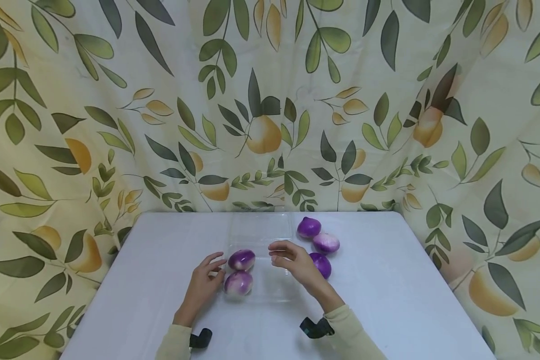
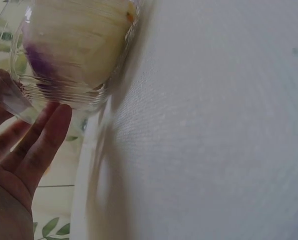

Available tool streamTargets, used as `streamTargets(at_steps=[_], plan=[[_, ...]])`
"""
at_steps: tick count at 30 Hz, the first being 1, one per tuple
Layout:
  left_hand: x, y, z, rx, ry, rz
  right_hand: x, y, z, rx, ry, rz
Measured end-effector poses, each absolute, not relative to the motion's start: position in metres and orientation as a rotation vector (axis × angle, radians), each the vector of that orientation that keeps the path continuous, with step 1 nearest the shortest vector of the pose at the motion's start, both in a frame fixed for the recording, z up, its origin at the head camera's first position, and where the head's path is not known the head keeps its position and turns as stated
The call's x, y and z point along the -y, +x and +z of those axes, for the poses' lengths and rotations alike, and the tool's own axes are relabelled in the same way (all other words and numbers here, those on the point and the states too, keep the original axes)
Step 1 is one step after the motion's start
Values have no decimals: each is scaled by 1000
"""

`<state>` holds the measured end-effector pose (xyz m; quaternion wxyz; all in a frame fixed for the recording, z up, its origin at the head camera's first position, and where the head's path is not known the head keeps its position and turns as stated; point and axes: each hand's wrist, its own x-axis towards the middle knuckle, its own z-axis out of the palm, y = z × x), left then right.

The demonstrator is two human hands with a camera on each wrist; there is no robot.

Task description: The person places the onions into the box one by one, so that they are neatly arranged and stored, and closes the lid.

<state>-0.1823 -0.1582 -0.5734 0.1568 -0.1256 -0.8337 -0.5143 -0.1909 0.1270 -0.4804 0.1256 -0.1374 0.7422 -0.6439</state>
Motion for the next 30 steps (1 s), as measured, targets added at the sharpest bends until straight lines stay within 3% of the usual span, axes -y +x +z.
streamTargets(at_steps=[30], plan=[[157, -181, -575, 2358, -369, -1483, -172, -196, -464, -2410, -353, -1801]])
